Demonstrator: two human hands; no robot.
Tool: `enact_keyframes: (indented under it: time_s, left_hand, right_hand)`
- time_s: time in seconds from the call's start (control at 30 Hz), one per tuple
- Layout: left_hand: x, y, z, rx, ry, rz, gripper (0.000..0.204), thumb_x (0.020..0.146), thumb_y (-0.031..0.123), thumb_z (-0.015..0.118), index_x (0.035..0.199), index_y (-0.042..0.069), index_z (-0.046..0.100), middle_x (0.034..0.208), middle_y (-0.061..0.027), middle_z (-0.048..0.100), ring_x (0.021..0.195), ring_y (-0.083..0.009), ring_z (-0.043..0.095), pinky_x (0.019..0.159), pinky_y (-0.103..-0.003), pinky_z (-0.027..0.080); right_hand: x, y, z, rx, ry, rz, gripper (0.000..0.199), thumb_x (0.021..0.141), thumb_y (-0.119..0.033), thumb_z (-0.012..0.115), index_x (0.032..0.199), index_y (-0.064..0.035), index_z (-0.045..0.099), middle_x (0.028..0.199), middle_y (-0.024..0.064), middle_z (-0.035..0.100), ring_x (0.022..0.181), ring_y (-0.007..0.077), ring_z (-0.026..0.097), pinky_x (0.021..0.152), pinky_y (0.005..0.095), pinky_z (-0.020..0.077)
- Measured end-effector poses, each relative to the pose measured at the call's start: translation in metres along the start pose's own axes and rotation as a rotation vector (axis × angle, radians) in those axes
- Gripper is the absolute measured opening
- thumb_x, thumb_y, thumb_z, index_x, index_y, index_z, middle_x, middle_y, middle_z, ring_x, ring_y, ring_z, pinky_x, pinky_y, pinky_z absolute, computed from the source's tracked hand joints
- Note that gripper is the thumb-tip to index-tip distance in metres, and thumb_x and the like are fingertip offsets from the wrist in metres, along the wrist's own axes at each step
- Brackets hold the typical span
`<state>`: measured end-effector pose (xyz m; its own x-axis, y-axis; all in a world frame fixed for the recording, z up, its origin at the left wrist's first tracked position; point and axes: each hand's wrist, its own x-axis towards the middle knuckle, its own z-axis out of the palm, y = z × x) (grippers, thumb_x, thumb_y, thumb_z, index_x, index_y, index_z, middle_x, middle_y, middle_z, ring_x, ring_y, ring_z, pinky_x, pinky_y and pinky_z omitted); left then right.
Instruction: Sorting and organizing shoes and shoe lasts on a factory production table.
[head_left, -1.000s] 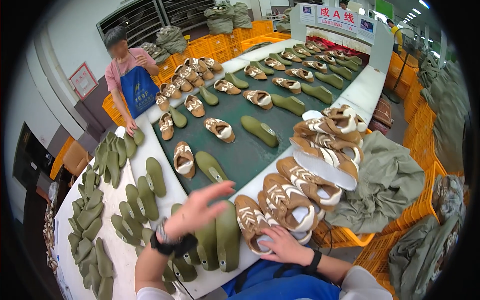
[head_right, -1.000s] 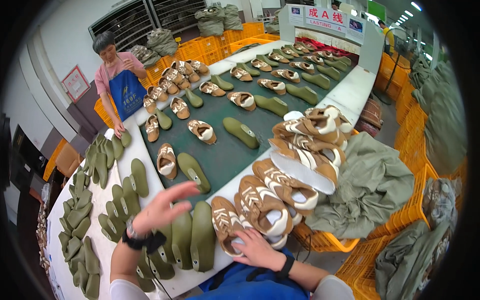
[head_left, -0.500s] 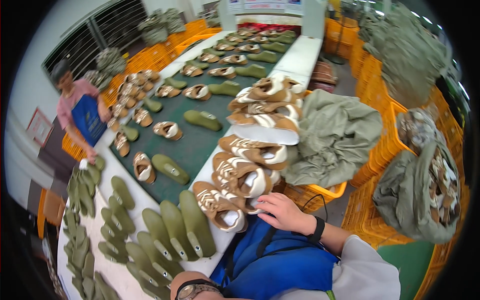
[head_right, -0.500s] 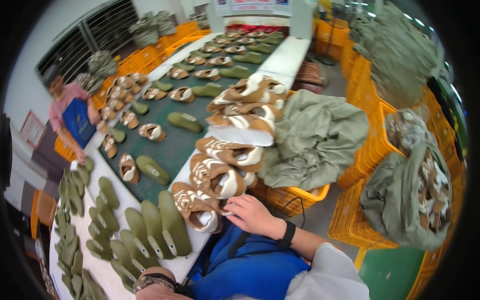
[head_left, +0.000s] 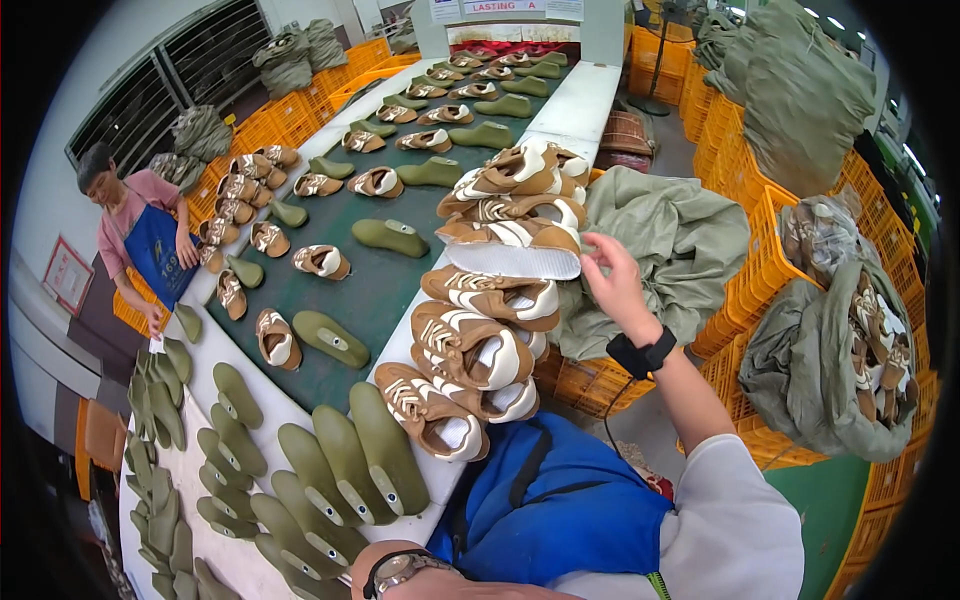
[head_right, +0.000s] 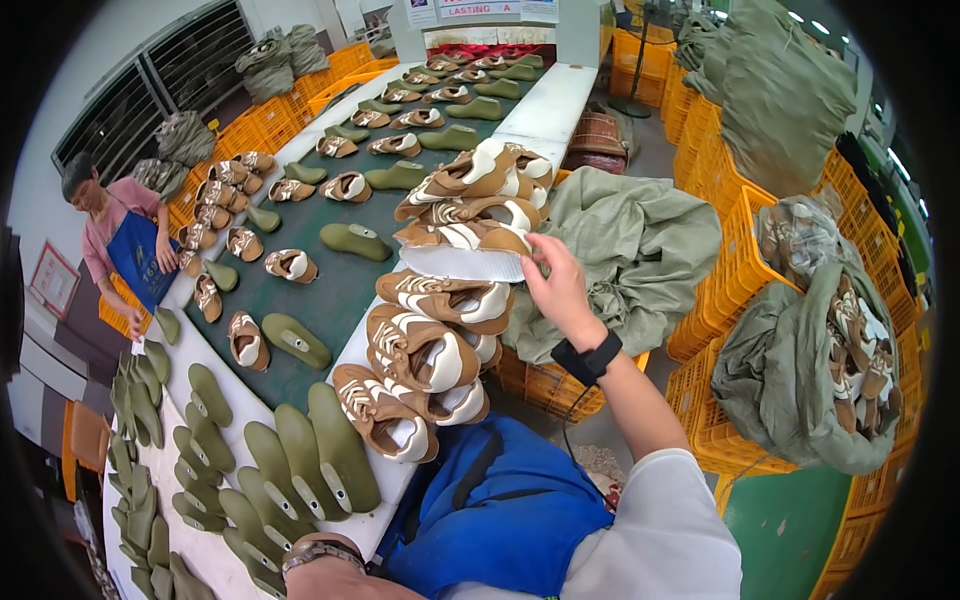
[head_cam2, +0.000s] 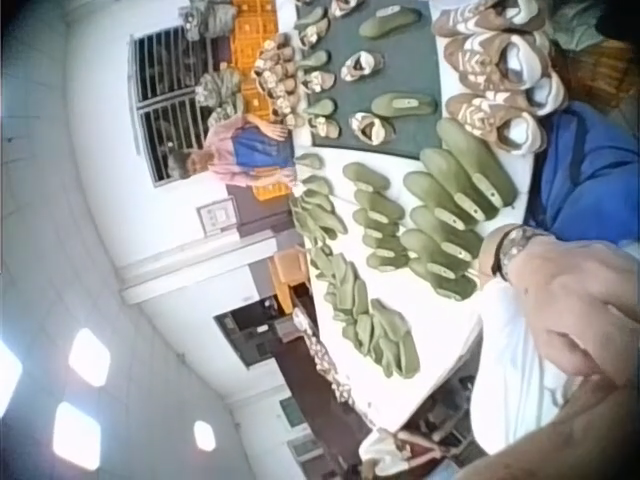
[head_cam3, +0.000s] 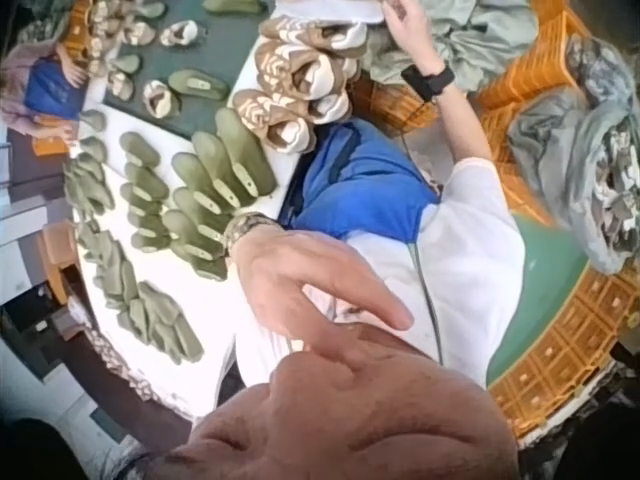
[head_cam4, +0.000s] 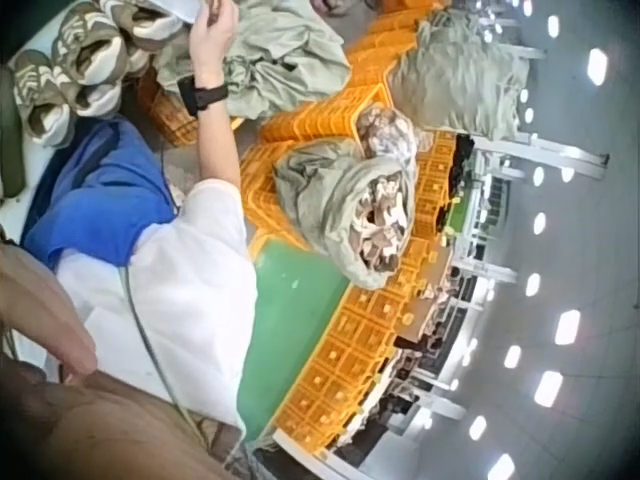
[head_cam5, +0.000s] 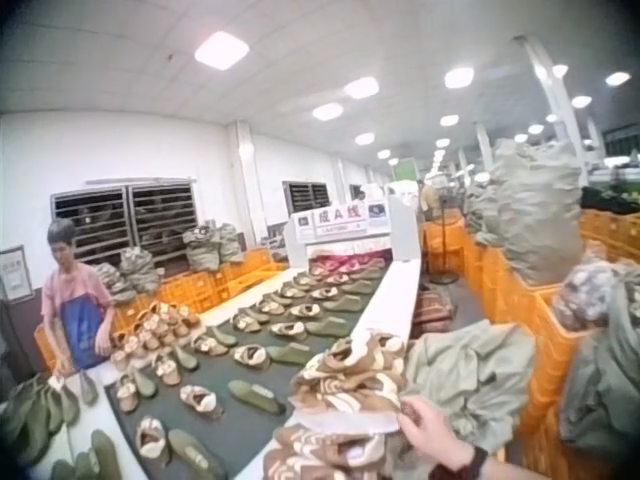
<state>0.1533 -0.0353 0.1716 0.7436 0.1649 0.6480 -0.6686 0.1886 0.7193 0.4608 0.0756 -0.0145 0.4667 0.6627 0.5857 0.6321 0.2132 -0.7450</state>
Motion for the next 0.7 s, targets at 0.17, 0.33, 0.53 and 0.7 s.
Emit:
enact_keyframes:
  time_s: [0.17,0.33,0.53,0.7]
  left_hand:
    - [-0.029,0.001,-0.056,0.398,-0.201,-0.162,0.043,0.081,0.006,0.064,0.122,-0.001,0.052,0.121,-0.0264,0.052,0.105,-0.0356,0.057,0.085,-0.038,0.048]
    - [-0.108,-0.067,-0.117,1.379,0.370,-0.796,0.049,0.077,0.013,0.065,0.121,0.002,0.048,0.116,-0.0189,0.053,0.105,-0.0353,0.052,0.090,-0.039,0.043]
    - [-0.165,-0.109,-0.120,1.655,0.500,-0.891,0.047,0.069,0.012,0.071,0.112,0.002,0.055,0.119,-0.0177,0.051,0.114,-0.0385,0.045,0.092,-0.045,0.040]
    - [-0.176,-0.120,-0.132,1.707,0.527,-0.812,0.031,0.066,0.010,0.073,0.093,0.000,0.061,0.108,-0.0163,0.058,0.113,-0.0378,0.047,0.092,-0.045,0.039]
  right_hand:
    - [-0.012,-0.048,0.023,0.027,-0.220,-0.199,0.017,0.079,-0.008,0.061,0.095,-0.0007,0.062,0.088,0.0131,0.063,0.071,0.0248,0.063,0.064,0.0315,0.0502]
    - [-0.071,-0.048,0.023,-0.090,-0.487,-0.045,0.010,0.079,-0.014,0.064,0.084,-0.0047,0.064,0.072,0.0092,0.063,0.062,0.0274,0.061,0.056,0.0314,0.0485]
    - [-0.128,0.010,0.029,-0.118,-0.981,0.500,0.068,0.080,-0.047,0.065,0.123,0.0028,0.047,0.082,0.0144,0.066,0.069,0.0195,0.064,0.061,0.0308,0.0506]
    - [-0.143,0.015,0.061,0.420,-1.012,0.752,0.066,0.084,-0.036,0.065,0.129,0.0023,0.037,0.084,0.0080,0.063,0.068,0.0126,0.060,0.057,0.0244,0.0490]
